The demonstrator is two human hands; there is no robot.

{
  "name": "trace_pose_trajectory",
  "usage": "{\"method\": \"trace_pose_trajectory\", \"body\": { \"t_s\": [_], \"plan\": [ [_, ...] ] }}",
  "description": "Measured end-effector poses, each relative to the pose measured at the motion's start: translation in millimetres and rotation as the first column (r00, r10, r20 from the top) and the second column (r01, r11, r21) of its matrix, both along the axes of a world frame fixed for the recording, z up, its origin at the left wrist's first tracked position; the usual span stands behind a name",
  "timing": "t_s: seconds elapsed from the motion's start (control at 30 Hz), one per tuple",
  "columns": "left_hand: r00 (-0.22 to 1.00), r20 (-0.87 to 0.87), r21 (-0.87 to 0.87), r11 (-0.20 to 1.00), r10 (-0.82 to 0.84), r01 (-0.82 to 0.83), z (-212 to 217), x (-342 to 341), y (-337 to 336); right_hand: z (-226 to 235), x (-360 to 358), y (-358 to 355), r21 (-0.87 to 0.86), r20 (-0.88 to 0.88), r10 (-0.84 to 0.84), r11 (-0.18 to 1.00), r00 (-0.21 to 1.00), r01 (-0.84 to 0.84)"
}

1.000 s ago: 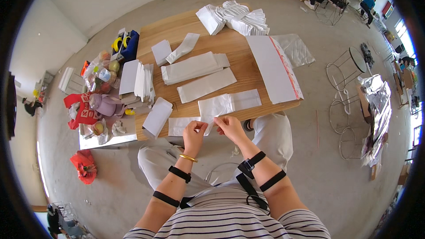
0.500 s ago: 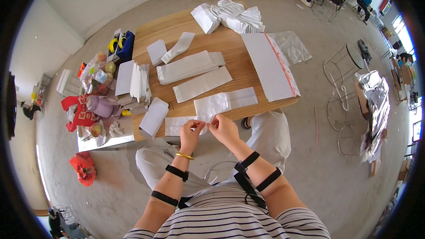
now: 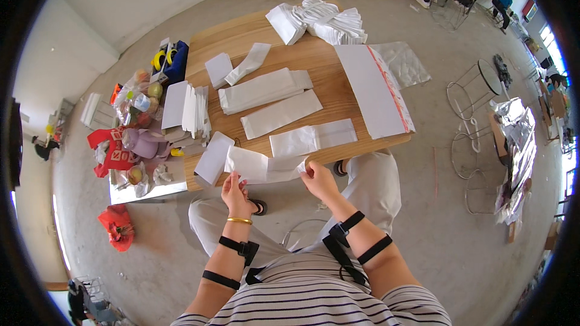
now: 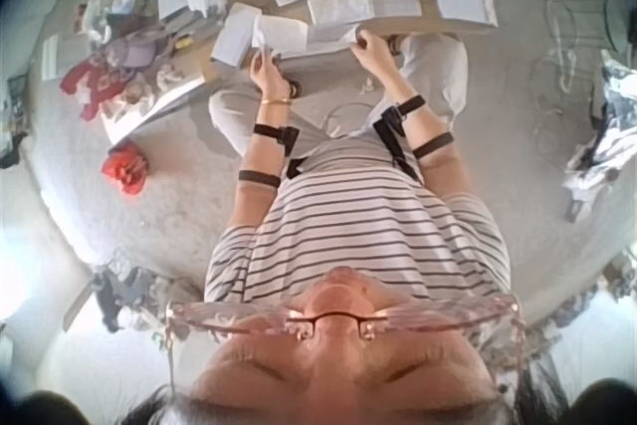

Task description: Folding white plastic bags and stacking them into a box.

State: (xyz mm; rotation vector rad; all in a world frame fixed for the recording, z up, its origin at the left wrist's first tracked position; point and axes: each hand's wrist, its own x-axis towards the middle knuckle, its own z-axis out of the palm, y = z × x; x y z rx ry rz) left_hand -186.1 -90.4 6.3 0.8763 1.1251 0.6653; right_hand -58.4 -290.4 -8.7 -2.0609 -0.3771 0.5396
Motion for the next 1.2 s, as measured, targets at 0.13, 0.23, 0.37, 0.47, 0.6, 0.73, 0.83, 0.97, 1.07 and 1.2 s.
{"method": "trace_pose_trajectory", "body": {
  "t_s": [0.13, 0.23, 0.37, 0.47, 0.6, 0.73, 0.83, 0.97, 1.07, 1.2],
  "plan": [
    [0.998, -0.030, -0.109, 0.992, 0.060, -0.063, 3, -23, -7, 6, 3, -13, 0.084, -0.268, 0.000, 0.996, 0.963, 0.023],
    [0.997, -0.022, -0.294, 0.953, 0.074, -0.078, -6, -30, -5, 1, 2, -10, 0.103, -0.296, -0.078, 0.988, 0.952, 0.113],
    [0.998, -0.012, -0.405, 0.913, -0.055, 0.045, -9, -9, -14, 11, 1, -12, -0.084, -0.062, -0.058, 0.995, 0.996, 0.053],
    [1.000, 0.015, -0.365, 0.931, -0.022, 0.026, -42, -19, 13, 31, -11, 4, -0.084, 0.300, 0.088, 0.994, 0.950, -0.066],
    [0.998, -0.060, -0.344, 0.939, -0.004, -0.017, -45, -23, 14, 45, -5, 2, -0.026, 0.398, 0.115, 0.993, 0.910, -0.114],
    [0.995, -0.020, -0.211, 0.974, -0.094, 0.088, -32, -30, 7, 45, 18, 2, 0.029, 0.466, 0.058, 0.996, 0.883, -0.082],
    [0.993, 0.018, -0.041, 0.993, -0.114, 0.115, -7, -15, 2, 41, 37, 4, -0.009, 0.444, 0.089, 0.995, 0.892, -0.095],
    [0.994, 0.057, 0.080, 0.993, -0.096, 0.091, 7, 9, 11, 33, 56, 14, -0.025, 0.417, 0.003, 1.000, 0.909, 0.008],
    [0.998, 0.001, 0.088, 0.994, -0.069, 0.069, 4, 21, 16, 20, 64, 19, -0.063, 0.459, -0.028, 0.996, 0.888, 0.064],
    [0.990, -0.098, 0.040, 0.993, -0.104, 0.108, -5, 20, 20, 8, 68, 21, -0.124, 0.537, -0.021, 0.987, 0.843, 0.104]
  ]
}}
